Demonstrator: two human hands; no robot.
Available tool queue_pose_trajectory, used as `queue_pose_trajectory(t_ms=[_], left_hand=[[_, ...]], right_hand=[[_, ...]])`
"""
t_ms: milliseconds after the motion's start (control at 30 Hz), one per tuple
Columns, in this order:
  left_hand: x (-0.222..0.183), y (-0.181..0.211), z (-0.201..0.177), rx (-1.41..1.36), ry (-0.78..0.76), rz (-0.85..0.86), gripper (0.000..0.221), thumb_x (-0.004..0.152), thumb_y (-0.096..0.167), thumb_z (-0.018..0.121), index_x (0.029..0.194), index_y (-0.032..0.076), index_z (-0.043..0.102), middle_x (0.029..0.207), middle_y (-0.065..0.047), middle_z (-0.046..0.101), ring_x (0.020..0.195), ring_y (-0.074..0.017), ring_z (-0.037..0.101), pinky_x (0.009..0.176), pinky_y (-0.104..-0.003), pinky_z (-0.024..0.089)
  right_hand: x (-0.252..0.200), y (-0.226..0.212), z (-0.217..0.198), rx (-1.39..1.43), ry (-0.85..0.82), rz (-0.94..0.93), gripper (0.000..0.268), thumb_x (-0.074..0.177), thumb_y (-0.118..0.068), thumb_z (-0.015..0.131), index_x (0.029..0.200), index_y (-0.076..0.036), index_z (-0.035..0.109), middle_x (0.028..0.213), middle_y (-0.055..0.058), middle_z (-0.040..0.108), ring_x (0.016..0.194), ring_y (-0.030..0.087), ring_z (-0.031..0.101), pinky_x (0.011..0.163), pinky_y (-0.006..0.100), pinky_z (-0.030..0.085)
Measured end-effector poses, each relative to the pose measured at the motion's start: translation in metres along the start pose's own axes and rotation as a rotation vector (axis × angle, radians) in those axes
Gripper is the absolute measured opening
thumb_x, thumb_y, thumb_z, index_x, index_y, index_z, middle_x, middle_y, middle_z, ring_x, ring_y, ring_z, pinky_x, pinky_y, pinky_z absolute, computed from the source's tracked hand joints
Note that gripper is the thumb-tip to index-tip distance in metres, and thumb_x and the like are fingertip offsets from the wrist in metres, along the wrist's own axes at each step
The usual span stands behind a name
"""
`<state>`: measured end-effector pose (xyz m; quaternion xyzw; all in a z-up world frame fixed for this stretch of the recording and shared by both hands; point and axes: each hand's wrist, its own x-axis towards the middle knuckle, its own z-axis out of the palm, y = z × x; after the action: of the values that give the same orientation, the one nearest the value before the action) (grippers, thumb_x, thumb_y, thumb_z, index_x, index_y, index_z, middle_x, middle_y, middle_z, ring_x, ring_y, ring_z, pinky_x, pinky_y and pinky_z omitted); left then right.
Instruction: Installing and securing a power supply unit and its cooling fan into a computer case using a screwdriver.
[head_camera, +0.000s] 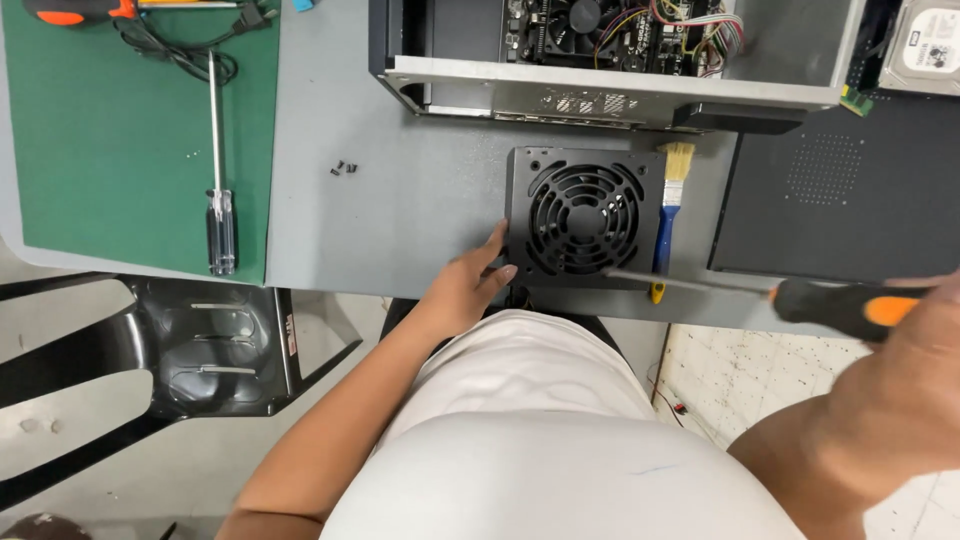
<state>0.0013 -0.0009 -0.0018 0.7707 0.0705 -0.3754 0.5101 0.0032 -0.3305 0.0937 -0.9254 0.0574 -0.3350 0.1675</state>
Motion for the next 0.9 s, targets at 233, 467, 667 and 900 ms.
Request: queue_pose_trajectory(t_ms=[233,467,667,900], left_hand=[[0.0,0.001,0.0,0.036,-0.006,-0.027,0.065,0.095,0.032,0.041,0.151,0.02,0.011,0.075,-0.006,0.048,0.072,-0.0204,0.047,0.067,-0.029,0.039],[-0.002,0.004,-0.004,0.043,-0.039,-0.06,0.065,0.093,0.037,0.037,0.149,0.024,0.008,0.126,-0.015,0.053,0.11,-0.0309,0.053,0.084,-0.038,0.046],[0.001,0.001,-0.003,0.041,-0.034,-0.064,0.064,0.092,0.038,0.038,0.149,0.026,0.01,0.126,-0.014,0.052,0.11,-0.0304,0.053,0.086,-0.037,0.044],[0.001,-0.002,-0.002,0.027,-0.015,-0.036,0.064,0.092,0.038,0.039,0.148,0.025,0.011,0.136,-0.015,0.046,0.119,-0.0323,0.049,0.086,-0.039,0.044]], right_hand=[[0.05,-0.068,-0.001,0.872,-0.685,-0.268,0.06,0.063,-0.01,0.081,0.108,0.002,0.044,0.087,0.023,0.06,0.088,0.037,0.071,0.074,0.038,0.061],[0.036,-0.056,-0.004,0.893,-0.802,-0.356,0.053,0.061,-0.017,0.077,0.099,-0.004,0.041,0.1,0.03,0.062,0.088,0.035,0.071,0.076,0.035,0.055],[0.043,-0.053,0.012,0.929,-0.857,-0.332,0.05,0.065,-0.018,0.076,0.102,-0.008,0.044,0.097,0.022,0.064,0.09,0.03,0.072,0.074,0.03,0.057],[0.031,-0.043,0.027,0.892,-0.646,-0.205,0.045,0.078,-0.017,0.068,0.106,-0.001,0.036,0.084,0.015,0.048,0.087,0.039,0.069,0.066,0.039,0.058]])
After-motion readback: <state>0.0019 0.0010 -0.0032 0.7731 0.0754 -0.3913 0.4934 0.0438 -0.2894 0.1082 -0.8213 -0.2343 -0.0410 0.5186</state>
